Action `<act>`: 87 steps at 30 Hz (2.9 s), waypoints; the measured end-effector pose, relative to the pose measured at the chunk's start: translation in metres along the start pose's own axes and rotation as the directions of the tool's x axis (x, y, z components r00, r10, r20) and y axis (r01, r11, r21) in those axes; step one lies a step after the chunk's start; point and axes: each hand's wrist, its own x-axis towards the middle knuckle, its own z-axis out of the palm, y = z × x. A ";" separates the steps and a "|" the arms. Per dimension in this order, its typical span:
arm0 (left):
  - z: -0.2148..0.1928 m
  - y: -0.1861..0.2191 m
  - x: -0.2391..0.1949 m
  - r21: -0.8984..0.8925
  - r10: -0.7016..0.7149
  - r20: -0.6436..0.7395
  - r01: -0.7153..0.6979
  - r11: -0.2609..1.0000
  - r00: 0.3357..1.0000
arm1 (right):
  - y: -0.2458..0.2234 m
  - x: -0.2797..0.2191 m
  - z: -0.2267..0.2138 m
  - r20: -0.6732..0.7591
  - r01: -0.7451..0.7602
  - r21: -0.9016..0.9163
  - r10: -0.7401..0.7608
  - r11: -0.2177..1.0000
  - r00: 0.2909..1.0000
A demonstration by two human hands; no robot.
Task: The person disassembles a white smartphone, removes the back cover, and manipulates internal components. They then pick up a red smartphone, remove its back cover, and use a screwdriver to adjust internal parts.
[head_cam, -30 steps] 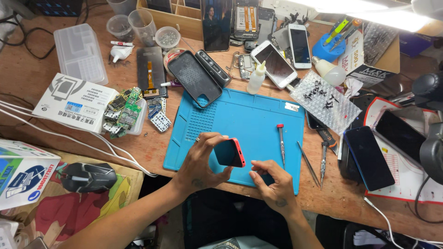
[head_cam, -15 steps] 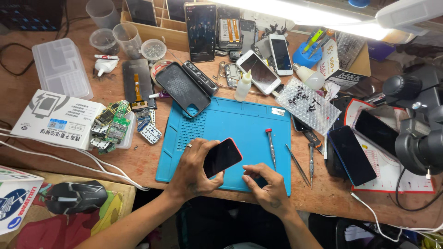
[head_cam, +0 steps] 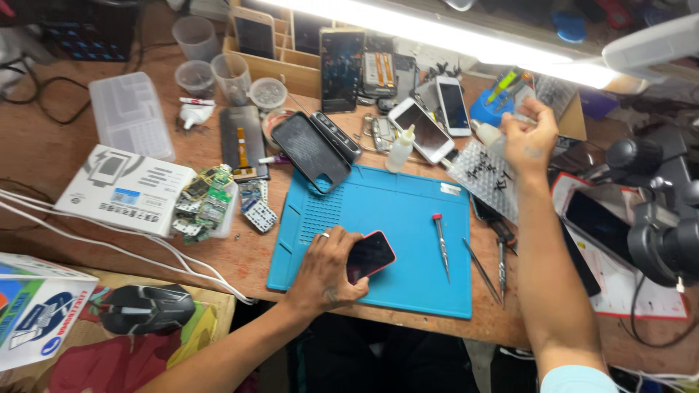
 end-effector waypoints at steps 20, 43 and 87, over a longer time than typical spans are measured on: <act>0.005 -0.010 0.001 0.009 0.012 -0.001 -0.012 1.000 1.000 | 0.038 0.054 -0.008 -0.065 0.034 0.141 -0.025 0.989 0.998; -0.008 -0.014 0.007 -0.146 -0.062 -0.214 0.031 0.989 0.975 | -0.088 -0.195 0.048 0.487 -0.371 0.584 0.054 0.722 0.872; -0.006 -0.021 0.012 -0.101 0.094 -0.190 -0.115 0.988 0.977 | -0.121 -0.202 0.033 0.541 -0.255 0.474 -0.050 0.843 0.839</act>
